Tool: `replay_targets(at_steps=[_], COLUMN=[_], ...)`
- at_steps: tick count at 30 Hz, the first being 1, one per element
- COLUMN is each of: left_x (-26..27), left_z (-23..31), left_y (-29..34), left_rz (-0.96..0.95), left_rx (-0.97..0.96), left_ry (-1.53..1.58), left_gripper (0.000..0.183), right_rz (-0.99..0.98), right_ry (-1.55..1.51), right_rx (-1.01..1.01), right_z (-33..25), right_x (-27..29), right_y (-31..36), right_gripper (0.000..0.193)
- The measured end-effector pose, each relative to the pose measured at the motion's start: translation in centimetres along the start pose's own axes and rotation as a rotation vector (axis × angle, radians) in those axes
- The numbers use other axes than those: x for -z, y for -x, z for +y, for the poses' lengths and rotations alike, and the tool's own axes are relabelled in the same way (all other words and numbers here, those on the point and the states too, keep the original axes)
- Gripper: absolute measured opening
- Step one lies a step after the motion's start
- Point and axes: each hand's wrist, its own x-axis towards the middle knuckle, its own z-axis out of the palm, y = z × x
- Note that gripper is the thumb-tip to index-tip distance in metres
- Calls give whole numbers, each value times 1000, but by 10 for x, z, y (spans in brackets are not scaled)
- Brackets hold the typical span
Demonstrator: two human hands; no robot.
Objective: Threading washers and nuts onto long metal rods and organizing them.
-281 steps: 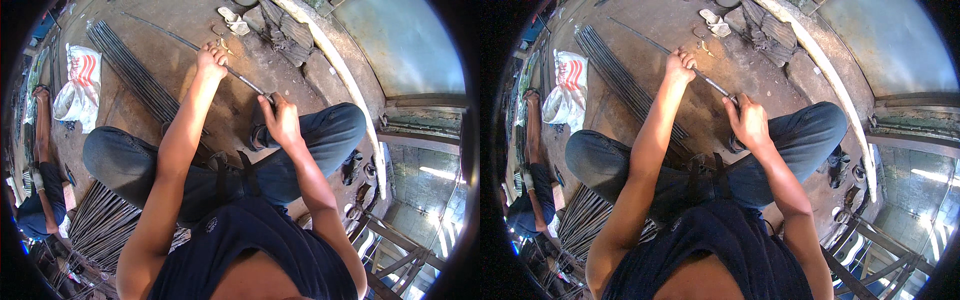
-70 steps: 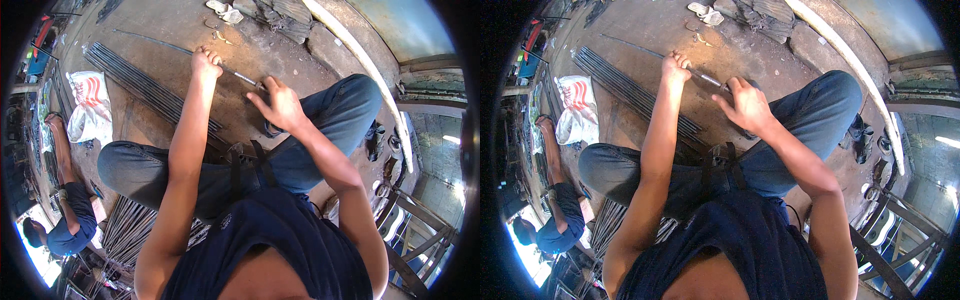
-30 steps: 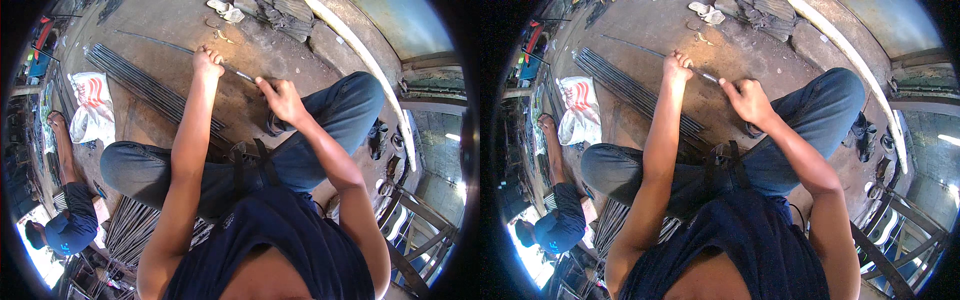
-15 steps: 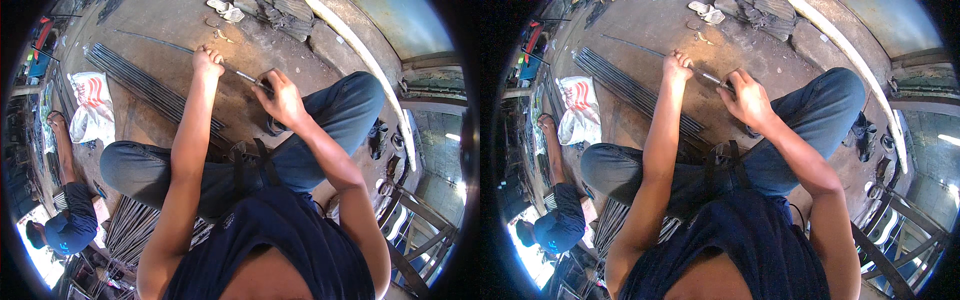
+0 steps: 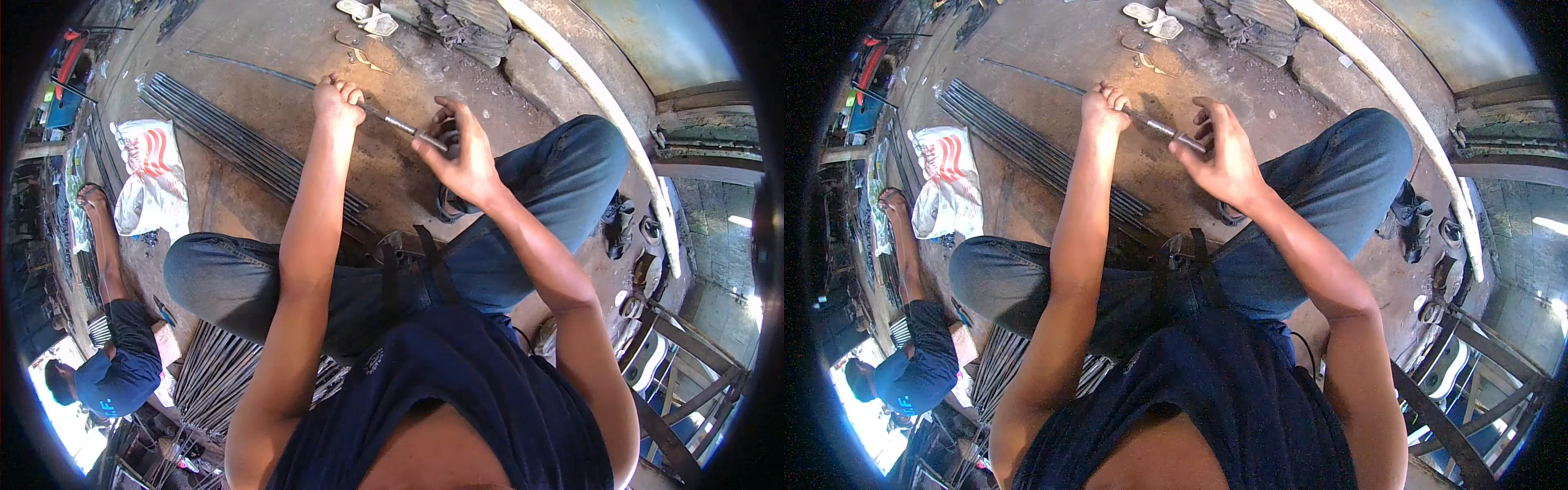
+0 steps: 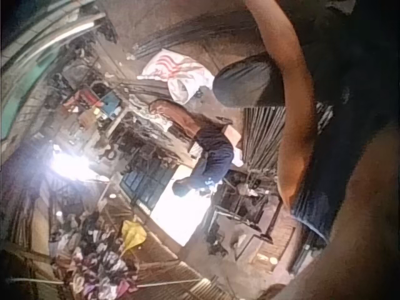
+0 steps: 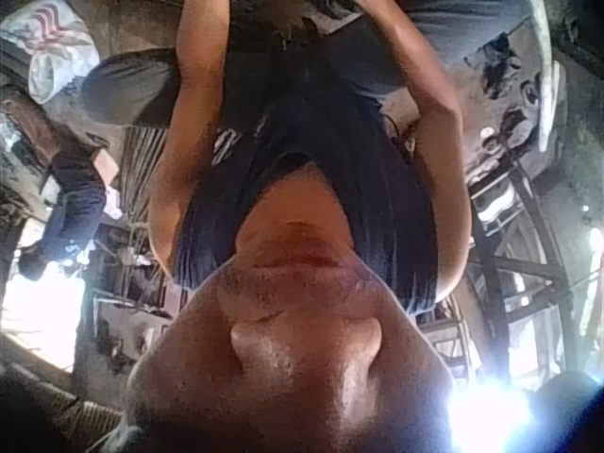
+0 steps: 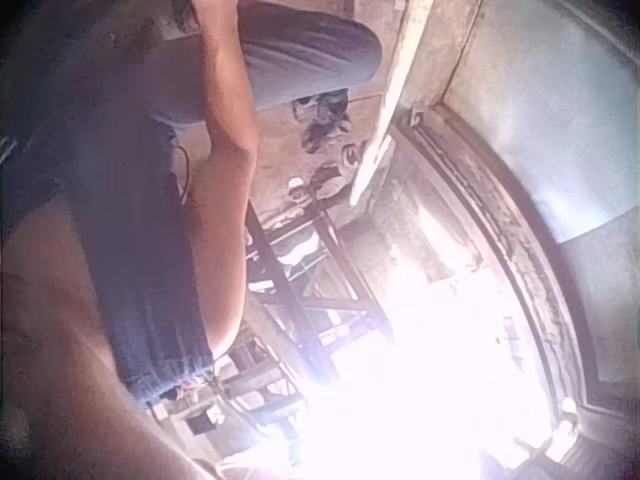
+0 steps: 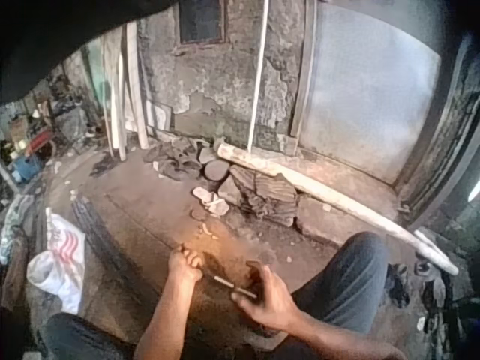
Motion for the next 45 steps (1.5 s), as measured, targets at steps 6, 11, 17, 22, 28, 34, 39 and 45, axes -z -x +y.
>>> replay_targets(at_steps=[6,11,17,22,28,34,39,45], left_x=[0,-1,-2,-4,1,-1,-3,-3], left_z=[-1,-2,-1,-4,-1,-1,-4,-2], left_y=[-3,-3,1,1,-5,-1,2,3], left_rz=[8,-17,7,32,-16,0,-9,-15], left_rx=[-5,14,-12,-8,13,-8,-28,-5], left_ry=[2,27,-5,0,10,-5,-13,-8], left_gripper=[24,23,25,25,24,23,24,26], right_rz=[-145,118,-98,-66,11,-12,-123,-54], right_ry=[41,149,-77,59,240,99,76,148], right_rx=[-167,325,-132,45,346,154,-51,75], right_z=[-7,5,10,6,6,5,9,2], right_x=[2,-5,-3,-4,-8,-8,-6,-12], right_y=[2,4,0,2,5,2,1,4], right_gripper=[62,54,62,53,46,49,50,44])
